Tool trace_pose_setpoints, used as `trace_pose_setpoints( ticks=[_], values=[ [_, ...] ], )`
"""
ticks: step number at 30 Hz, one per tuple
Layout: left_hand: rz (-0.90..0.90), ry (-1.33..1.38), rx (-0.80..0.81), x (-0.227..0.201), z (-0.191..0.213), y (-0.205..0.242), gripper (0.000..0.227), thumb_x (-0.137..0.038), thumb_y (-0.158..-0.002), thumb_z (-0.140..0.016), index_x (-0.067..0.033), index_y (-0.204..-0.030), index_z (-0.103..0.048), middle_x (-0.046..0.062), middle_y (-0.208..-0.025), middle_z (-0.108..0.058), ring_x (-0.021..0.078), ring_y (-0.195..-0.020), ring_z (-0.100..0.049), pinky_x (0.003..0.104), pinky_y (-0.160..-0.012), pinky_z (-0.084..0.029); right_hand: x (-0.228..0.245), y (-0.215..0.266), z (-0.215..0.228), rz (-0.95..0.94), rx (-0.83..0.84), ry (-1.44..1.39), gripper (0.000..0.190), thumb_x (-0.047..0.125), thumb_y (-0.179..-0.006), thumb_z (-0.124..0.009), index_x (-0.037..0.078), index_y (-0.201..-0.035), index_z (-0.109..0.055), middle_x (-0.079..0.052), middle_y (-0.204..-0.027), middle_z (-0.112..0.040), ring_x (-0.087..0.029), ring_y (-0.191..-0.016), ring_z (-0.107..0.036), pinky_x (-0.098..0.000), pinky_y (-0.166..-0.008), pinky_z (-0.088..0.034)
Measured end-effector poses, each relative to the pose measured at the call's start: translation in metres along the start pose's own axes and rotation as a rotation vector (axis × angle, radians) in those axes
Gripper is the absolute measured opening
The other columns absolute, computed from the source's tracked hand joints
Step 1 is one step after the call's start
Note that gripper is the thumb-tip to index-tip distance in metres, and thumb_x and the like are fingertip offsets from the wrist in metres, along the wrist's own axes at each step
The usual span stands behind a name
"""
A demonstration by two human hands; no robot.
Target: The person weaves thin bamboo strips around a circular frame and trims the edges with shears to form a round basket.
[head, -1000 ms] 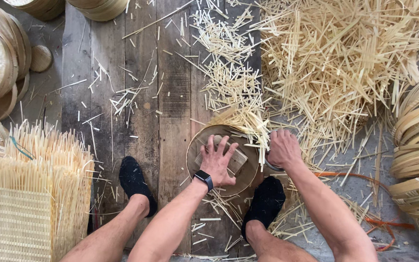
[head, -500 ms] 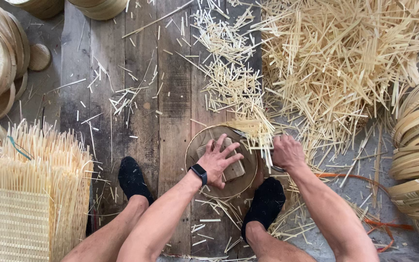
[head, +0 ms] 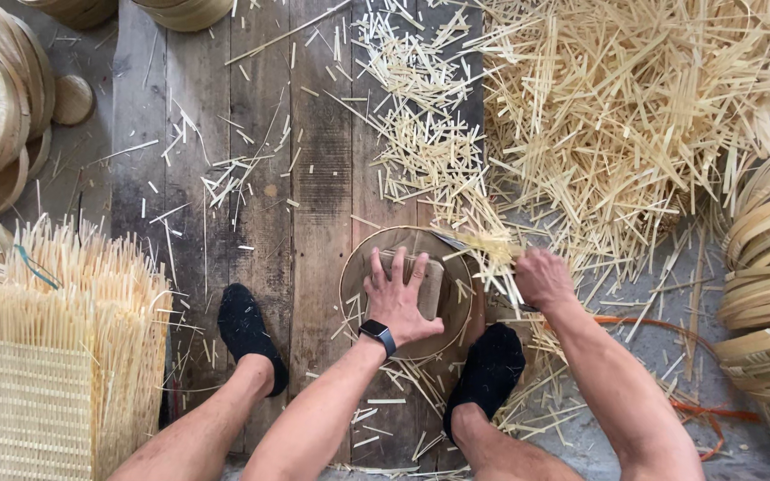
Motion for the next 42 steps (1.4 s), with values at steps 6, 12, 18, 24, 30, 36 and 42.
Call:
trace_pose_setpoints(
  ticks=[6, 12, 18, 24, 30, 36, 42],
  values=[
    [-0.154, -0.080, 0.034, -0.006, -0.009, -0.002, 0.129, -0.060, -0.048, -0.090, -0.0265, -0.156, -0.028, 0.017, -0.156, -0.018, 0.0580, -0.146, 0.002, 0.084, -0.102, -0.026, 0.028, 0.002, 0.032, 0.080, -0.150, 0.098, 0.030, 0.015, -0.084, -0.051, 0.001, -0.106, -0.066, -0.016, -0.099, -0.065, -0.024, -0.090, -0.063, -0.0354, -0.079, -0.054],
    [-0.347, -0.144, 0.097, -0.008, -0.006, 0.002, 0.127, -0.058, -0.047, -0.091, -0.0319, -0.155, -0.030, 0.014, -0.160, -0.020, 0.0546, -0.148, 0.003, 0.081, -0.105, -0.023, 0.024, 0.000, 0.038, 0.038, -0.021, -0.081, 0.041, 0.006, -0.077, -0.051, -0.001, -0.116, -0.061, -0.019, -0.098, -0.066, -0.025, -0.085, -0.065, -0.0354, -0.072, -0.057],
    [-0.379, -0.171, 0.169, -0.009, -0.004, 0.004, 0.124, -0.056, -0.048, -0.090, -0.0336, -0.154, -0.031, 0.012, -0.162, -0.019, 0.0519, -0.150, 0.004, 0.076, -0.110, -0.020, -0.006, 0.010, 0.015, -0.105, 0.109, -0.103, 0.030, 0.026, -0.101, -0.045, 0.006, -0.095, -0.068, -0.011, -0.085, -0.066, -0.022, -0.075, -0.067, -0.0382, -0.070, -0.062],
    [-0.197, 0.283, -0.007, 0.035, -0.018, -0.034, 0.107, -0.061, -0.066, -0.082, -0.0296, -0.156, -0.033, 0.013, -0.159, -0.030, 0.0405, -0.149, -0.022, 0.066, -0.115, -0.024, -0.089, 0.014, -0.013, -0.613, -0.065, -0.515, 0.051, 0.042, -0.091, -0.068, -0.003, -0.111, -0.057, -0.018, -0.100, -0.057, -0.030, -0.091, -0.058, -0.0444, -0.084, -0.055],
    [0.151, 0.374, -0.139, 0.115, -0.048, -0.104, 0.058, -0.059, -0.088, -0.069, -0.0232, -0.134, -0.064, 0.015, -0.136, -0.056, 0.0352, -0.135, -0.048, 0.051, -0.116, -0.034, -0.070, 0.034, -0.020, -0.498, -0.255, -0.501, 0.064, 0.035, -0.088, -0.080, -0.004, -0.133, -0.055, -0.022, -0.125, -0.053, -0.032, -0.117, -0.053, -0.0442, -0.102, -0.049],
    [0.258, 0.474, 0.035, 0.103, -0.053, -0.130, 0.033, -0.057, -0.078, -0.078, -0.0330, -0.099, -0.084, 0.005, -0.118, -0.061, 0.0301, -0.122, -0.053, 0.052, -0.111, -0.034, 0.052, 0.032, -0.006, -0.279, 0.062, -1.115, 0.034, 0.035, -0.089, -0.074, 0.009, -0.112, -0.075, -0.010, -0.098, -0.078, -0.017, -0.083, -0.074, -0.0328, -0.075, -0.059],
    [0.307, 0.411, -0.018, 0.087, -0.052, -0.131, 0.027, -0.056, -0.075, -0.082, -0.0327, -0.088, -0.085, 0.003, -0.102, -0.063, 0.0251, -0.112, -0.057, 0.059, -0.109, -0.030, 0.048, 0.034, -0.005, -0.430, 0.075, -1.122, 0.027, 0.028, -0.086, -0.080, 0.004, -0.098, -0.080, -0.012, -0.075, -0.076, -0.021, -0.065, -0.071, -0.0366, -0.065, -0.057]
  ],
)
Point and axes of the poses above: each hand's wrist, its own y-axis away from the middle knuckle, its own z-axis out of the back of the hand, x = y × z, the point moved 10 cm from there along -y, towards the middle knuckle
